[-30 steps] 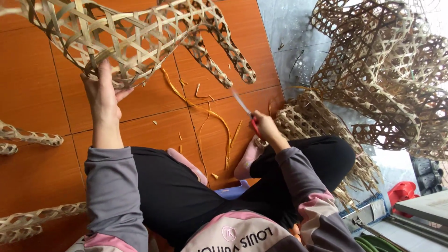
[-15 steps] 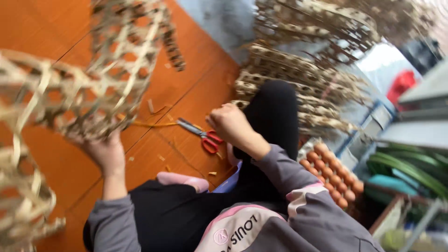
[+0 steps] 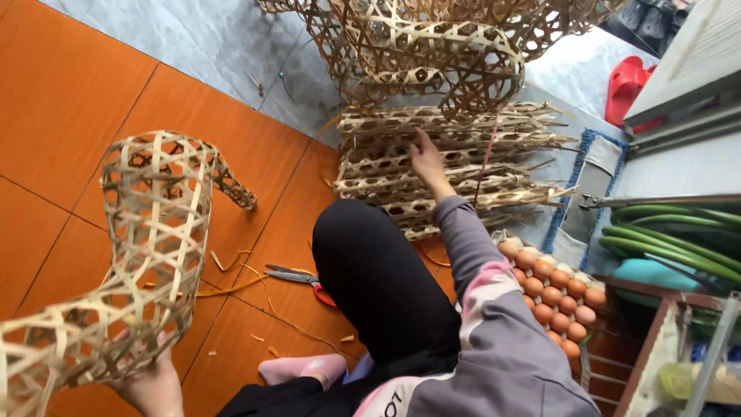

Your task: Trimming and assembling woven bamboo animal figures using scissors and thin strips

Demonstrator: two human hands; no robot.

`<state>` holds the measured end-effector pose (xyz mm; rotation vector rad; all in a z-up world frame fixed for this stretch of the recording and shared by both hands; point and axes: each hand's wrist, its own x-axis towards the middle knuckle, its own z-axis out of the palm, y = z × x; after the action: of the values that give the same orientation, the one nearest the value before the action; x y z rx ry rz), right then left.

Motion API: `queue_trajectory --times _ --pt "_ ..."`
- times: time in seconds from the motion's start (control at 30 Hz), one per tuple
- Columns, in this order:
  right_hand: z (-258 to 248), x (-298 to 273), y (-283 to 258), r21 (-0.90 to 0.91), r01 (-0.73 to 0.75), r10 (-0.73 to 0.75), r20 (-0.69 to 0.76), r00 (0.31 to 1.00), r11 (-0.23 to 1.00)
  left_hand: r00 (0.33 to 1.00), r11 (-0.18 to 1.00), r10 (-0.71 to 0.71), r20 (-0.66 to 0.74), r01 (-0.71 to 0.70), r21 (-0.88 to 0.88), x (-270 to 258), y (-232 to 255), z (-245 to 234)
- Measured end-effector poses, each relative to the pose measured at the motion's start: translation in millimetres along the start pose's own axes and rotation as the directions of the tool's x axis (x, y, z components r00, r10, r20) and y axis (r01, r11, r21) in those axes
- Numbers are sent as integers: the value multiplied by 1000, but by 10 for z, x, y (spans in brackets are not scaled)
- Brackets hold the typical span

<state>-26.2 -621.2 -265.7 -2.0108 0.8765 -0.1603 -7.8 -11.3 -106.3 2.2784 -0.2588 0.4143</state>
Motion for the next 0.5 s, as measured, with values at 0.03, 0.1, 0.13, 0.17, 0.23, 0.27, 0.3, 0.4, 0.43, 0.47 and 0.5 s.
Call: queue_trajectory --times 0.03,0.1,0.13,0.17,0.23,0.27,0.3,0.4,0.43,0.47,0.5 --pt "-9 -10 -269 149 -76 73 25 997 986 999 999 -32 -13 32 10 -5 110 0" --pt "37 80 -534 291 -154 142 62 988 944 998 998 -66 -25 66 21 39 333 32" --pt "89 175 -533 322 -212 199 73 977 923 991 997 -62 -118 56 -57 88 449 59" --pt "128 271 -544 353 -265 253 81 964 897 975 990 -64 -211 35 -138 147 563 89" --pt "268 380 -442 456 -308 308 76 948 835 940 956 -234 -248 175 -237 120 286 100" --pt "333 424 -391 553 -343 362 80 929 759 877 891 -400 -266 305 -335 108 147 100" --pt "380 293 -339 556 -338 361 71 930 760 879 890 -398 -262 301 -342 165 47 114" --pt "489 -158 -259 542 -155 325 -233 917 826 565 447 -825 -5 648 -617 252 -464 192" --pt "506 -356 -262 547 45 224 -415 882 836 449 243 -890 73 605 -758 223 -770 244" --pt "528 -560 -264 513 243 128 -584 802 823 336 28 -926 172 515 -857 195 -1076 297" --pt "418 -668 -297 508 254 121 -593 796 823 342 21 -922 180 510 -860 123 -1185 409"
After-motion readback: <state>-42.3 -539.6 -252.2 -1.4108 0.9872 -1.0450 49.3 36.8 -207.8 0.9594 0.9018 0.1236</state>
